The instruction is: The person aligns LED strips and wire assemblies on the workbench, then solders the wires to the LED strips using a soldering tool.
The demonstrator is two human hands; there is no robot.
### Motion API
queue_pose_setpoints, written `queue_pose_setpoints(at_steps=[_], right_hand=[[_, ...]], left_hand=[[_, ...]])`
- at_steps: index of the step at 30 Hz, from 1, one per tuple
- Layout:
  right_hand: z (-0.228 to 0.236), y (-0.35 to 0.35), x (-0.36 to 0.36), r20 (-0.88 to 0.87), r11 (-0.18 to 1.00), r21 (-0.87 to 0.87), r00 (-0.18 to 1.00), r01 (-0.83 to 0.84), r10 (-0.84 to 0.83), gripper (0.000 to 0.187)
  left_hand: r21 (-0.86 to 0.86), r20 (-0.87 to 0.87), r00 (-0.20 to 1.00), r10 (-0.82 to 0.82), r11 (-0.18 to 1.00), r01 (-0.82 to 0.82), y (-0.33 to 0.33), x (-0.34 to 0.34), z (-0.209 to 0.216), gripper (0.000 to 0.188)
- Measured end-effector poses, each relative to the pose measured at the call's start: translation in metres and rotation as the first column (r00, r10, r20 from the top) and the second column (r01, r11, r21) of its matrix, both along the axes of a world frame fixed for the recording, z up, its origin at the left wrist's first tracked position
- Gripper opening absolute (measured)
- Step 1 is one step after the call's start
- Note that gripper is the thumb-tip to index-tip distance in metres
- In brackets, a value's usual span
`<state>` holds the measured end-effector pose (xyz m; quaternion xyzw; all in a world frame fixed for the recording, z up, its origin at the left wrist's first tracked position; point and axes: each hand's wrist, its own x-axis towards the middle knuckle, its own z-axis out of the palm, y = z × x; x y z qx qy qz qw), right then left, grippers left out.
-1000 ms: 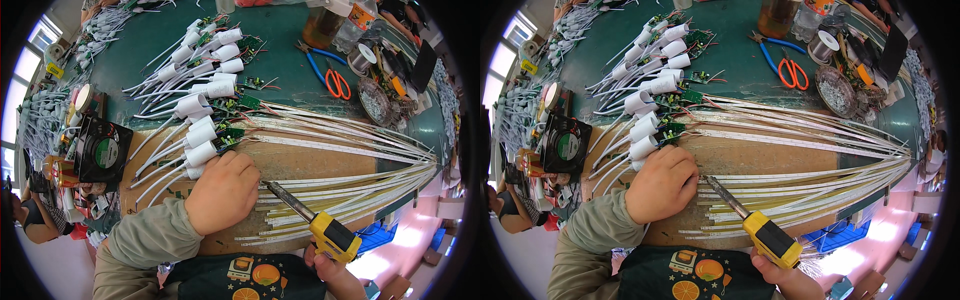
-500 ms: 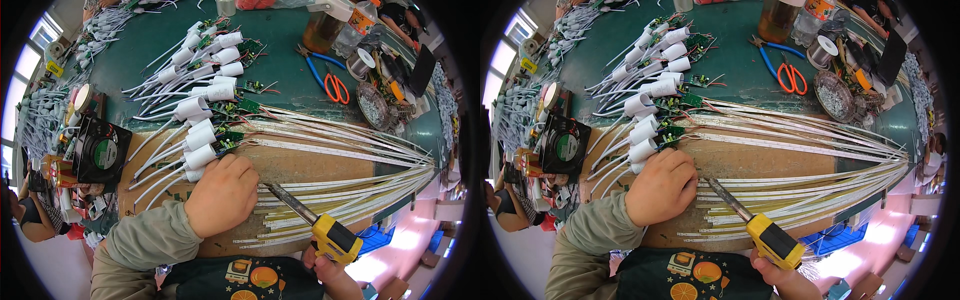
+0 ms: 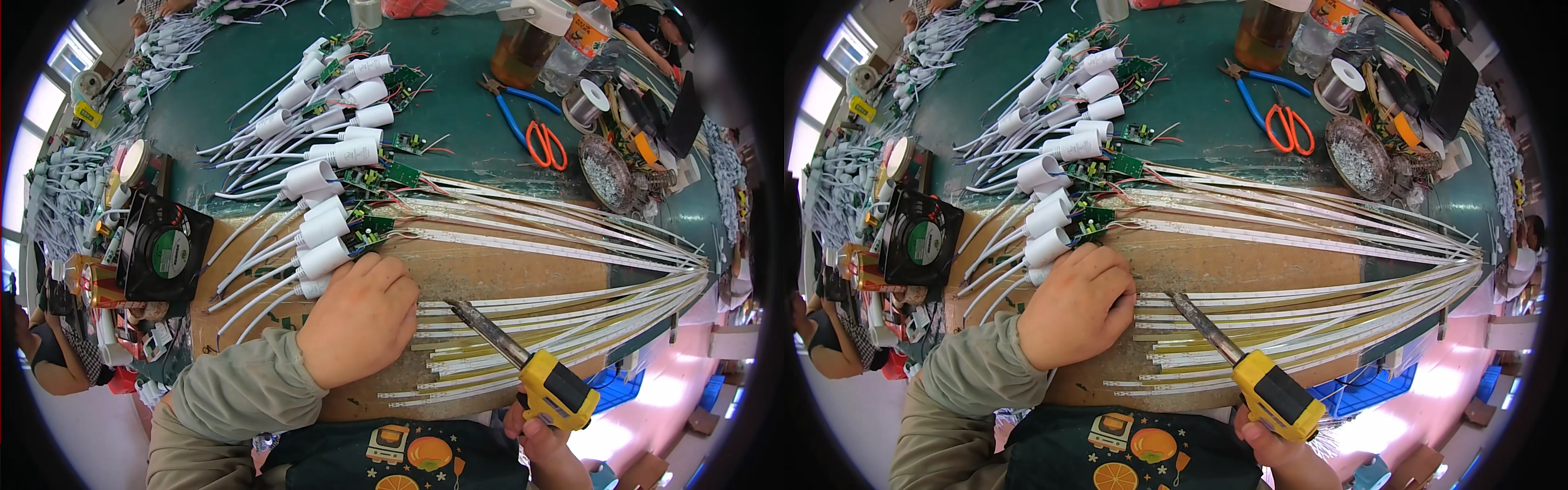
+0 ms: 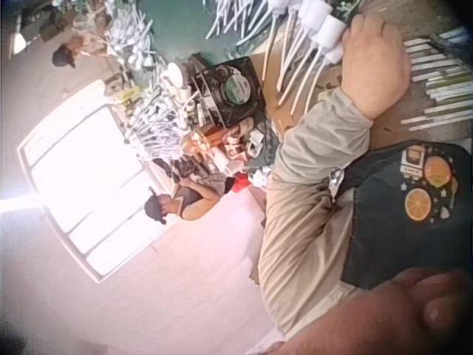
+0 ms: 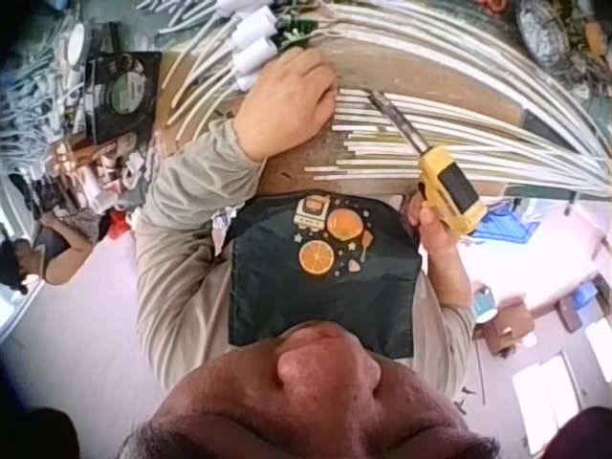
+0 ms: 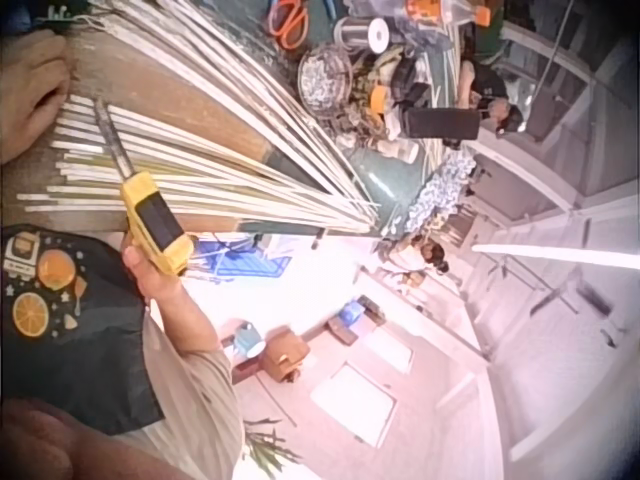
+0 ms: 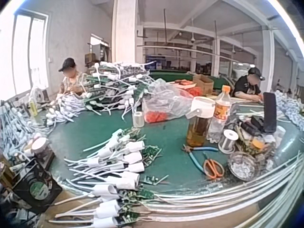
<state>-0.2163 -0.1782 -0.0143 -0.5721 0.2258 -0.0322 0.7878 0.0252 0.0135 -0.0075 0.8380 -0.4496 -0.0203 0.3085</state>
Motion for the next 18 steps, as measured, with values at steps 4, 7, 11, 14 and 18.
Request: queue_pose_setpoints(at_steps=[4, 7, 11, 14, 18], right_hand=[[-0.004, -0.001, -0.003, 0.009, 1.000, -0.014, 1.000, -0.023, 0.023, 0.063], [-0.006, -0.002, -0.005, 0.012, 0.998, -0.045, 0.999, -0.033, 0.034, 0.063], [-0.007, -0.002, -0.005, -0.017, 0.990, -0.130, 0.999, -0.049, 0.047, 0.063], [-0.010, -0.002, -0.005, -0.010, 0.987, -0.156, 0.999, -0.048, 0.047, 0.063], [-0.013, -0.004, -0.006, 0.010, 0.965, -0.251, 0.997, -0.070, 0.074, 0.061]], left_hand=[[0.004, -0.005, 1.000, 0.000, 1.000, 0.000, 0.000, 0.000, 0.001, 0.006], [0.010, -0.009, 1.000, 0.000, 1.000, 0.000, 0.001, 0.000, 0.001, 0.006], [0.012, -0.011, 1.000, -0.004, 1.000, 0.004, 0.001, 0.000, 0.002, 0.006], [0.010, -0.013, 1.000, -0.005, 1.000, 0.005, 0.001, 0.000, 0.001, 0.006], [0.015, -0.055, 0.998, -0.021, 1.000, 0.022, 0.003, 0.002, 0.004, 0.009]])
